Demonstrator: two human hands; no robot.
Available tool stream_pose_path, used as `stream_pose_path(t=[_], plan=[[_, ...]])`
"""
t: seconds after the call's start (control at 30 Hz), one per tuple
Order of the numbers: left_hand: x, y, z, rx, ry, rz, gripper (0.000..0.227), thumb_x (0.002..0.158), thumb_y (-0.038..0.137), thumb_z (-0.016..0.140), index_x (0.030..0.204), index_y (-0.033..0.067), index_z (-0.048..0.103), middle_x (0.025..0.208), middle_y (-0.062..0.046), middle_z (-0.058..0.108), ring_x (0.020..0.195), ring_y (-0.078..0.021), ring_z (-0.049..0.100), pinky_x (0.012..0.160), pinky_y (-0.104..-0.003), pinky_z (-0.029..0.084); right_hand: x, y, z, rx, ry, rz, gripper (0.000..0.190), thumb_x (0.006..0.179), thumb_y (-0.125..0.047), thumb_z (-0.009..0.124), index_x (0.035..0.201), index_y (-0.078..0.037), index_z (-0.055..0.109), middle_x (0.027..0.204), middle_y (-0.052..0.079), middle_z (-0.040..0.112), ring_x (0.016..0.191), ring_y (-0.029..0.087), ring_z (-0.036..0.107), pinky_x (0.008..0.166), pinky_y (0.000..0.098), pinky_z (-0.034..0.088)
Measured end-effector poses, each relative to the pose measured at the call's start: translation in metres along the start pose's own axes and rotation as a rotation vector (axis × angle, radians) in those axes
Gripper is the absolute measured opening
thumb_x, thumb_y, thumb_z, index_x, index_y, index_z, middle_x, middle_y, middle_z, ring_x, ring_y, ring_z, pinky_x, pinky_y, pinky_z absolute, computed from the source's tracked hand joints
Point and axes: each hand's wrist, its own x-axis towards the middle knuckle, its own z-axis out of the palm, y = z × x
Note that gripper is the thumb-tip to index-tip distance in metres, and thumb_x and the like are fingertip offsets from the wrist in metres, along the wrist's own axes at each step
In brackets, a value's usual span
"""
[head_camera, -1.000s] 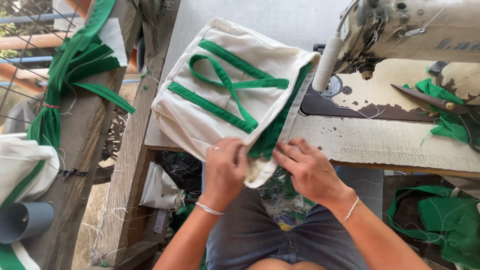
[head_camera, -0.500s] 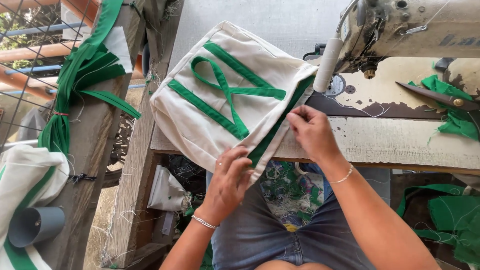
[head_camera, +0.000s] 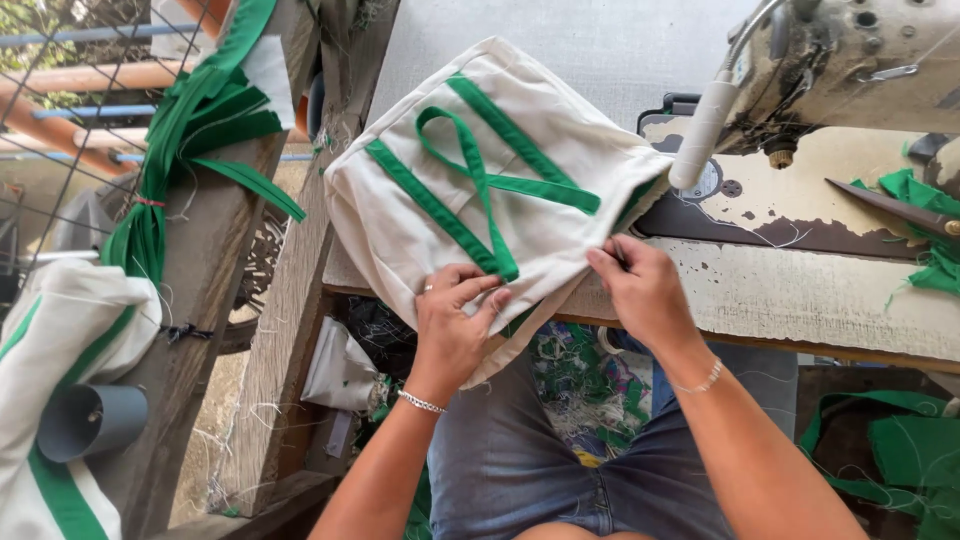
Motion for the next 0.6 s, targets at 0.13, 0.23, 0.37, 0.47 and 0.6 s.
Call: stream_pose_path(t=[0.13, 0.23, 0.37, 0.47, 0.6], plan=[[0.026, -0.009, -0.006, -0.039, -0.022, 0.135, 0.011, 0.09, 0.042, 0.076, 0.087, 0.0324, 0.08, 0.095, 0.01, 0.074, 0.096, -0.0179, 0.068, 0.09, -0.033, 0.048, -0.03, 0.004, -0.024, -0.04, -0.026, 0.078, 0.031, 0.102, -0.026, 0.068, 0.076, -0.009, 0.072, 0.057, 0.006, 0.06, 0.057, 0.018, 0.055, 0.062, 0.0341, 0.05], [0.048, -0.014, -0.02, -0.171, -0.085, 0.164, 0.009, 0.091, 0.031, 0.077, 0.084, 0.0263, 0.081, 0.093, 0.006, 0.076, 0.094, -0.0177, 0.071, 0.091, -0.031, 0.052, -0.047, 0.006, -0.035, 0.052, 0.039, 0.095, 0.027, 0.1, -0.019, 0.066, 0.076, -0.008, 0.07, 0.053, 0.004, 0.052, 0.053, 0.013, 0.051, 0.054, 0.0301, 0.045], [0.056, -0.012, -0.036, -0.31, -0.159, 0.157, 0.009, 0.095, 0.022, 0.074, 0.09, 0.0176, 0.081, 0.099, -0.002, 0.078, 0.101, -0.023, 0.072, 0.097, -0.036, 0.052, -0.07, 0.008, -0.039, 0.244, 0.218, 0.114, 0.018, 0.095, -0.004, 0.063, 0.079, -0.003, 0.07, 0.052, 0.005, 0.048, 0.043, 0.012, 0.049, 0.041, 0.028, 0.04], [0.058, -0.009, -0.046, -0.3, -0.182, 0.17, 0.012, 0.094, 0.015, 0.073, 0.095, 0.0036, 0.078, 0.101, -0.01, 0.075, 0.101, -0.0192, 0.07, 0.094, -0.031, 0.059, -0.085, 0.011, -0.059, 0.444, 0.343, 0.047, 0.019, 0.101, -0.009, 0.063, 0.081, -0.011, 0.061, 0.06, 0.001, 0.047, 0.05, 0.013, 0.043, 0.049, 0.0285, 0.037], [0.055, -0.012, -0.061, -0.411, -0.158, 0.167, 0.01, 0.1, 0.013, 0.066, 0.099, 0.0056, 0.074, 0.1, -0.006, 0.074, 0.096, -0.0157, 0.068, 0.088, -0.026, 0.057, -0.087, 0.034, -0.104, 0.835, 0.8, 0.104, 0.029, 0.093, 0.006, 0.058, 0.076, -0.017, 0.051, 0.068, 0.004, 0.046, 0.049, 0.011, 0.04, 0.042, 0.0265, 0.021]])
